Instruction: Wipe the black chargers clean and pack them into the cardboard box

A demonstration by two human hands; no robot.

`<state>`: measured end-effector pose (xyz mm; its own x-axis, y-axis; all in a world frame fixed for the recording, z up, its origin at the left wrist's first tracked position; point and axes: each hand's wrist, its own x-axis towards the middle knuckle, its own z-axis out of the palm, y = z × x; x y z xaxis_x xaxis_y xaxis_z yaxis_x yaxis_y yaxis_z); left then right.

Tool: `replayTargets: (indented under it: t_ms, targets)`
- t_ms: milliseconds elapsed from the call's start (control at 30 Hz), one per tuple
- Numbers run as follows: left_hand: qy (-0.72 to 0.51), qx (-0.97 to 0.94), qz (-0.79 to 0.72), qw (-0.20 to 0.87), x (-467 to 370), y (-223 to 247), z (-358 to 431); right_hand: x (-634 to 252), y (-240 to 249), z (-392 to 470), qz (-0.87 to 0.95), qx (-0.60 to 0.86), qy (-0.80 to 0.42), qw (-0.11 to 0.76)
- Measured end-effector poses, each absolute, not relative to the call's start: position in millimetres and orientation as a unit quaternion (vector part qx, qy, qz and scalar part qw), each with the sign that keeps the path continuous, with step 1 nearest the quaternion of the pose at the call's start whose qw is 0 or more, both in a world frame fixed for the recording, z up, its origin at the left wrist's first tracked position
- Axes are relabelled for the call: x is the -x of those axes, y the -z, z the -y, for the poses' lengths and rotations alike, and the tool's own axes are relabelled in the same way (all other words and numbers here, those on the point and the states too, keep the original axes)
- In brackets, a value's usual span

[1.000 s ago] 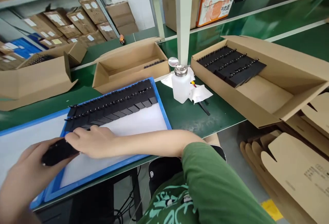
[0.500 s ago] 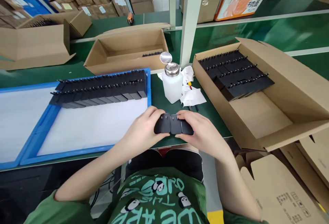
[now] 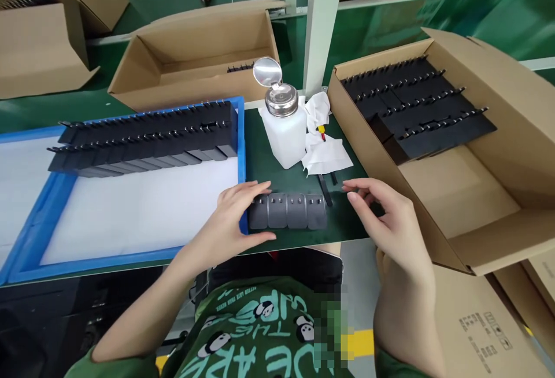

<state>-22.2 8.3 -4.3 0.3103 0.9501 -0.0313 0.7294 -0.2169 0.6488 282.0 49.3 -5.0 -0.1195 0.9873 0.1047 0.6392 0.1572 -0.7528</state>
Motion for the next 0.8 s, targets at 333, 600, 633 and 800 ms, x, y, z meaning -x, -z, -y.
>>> replayTargets:
  t_ms: [333,600,633,800]
  targets:
    - [-0.242,-0.755,-0.540,0.281,13.3,8.5,-8.3,-257.6,-5.5,-95.4,0.767,0.579,-0.151,0.233]
    - [-0.272,-0.744,-0.549,0.268,12.0,8.7,4.8,-223.4,11.9,-130.5,0.760,0.577,-0.174,0.244]
    - [-0.277,-0.742,-0.549,0.268,13.3,9.2,6.3,-224.8,12.0,-130.8,0.745,0.583,-0.184,0.267]
    - [-0.320,-0.724,-0.556,0.253,19.5,6.9,9.6,-243.4,8.0,-124.8,0.638,0.580,-0.284,0.419]
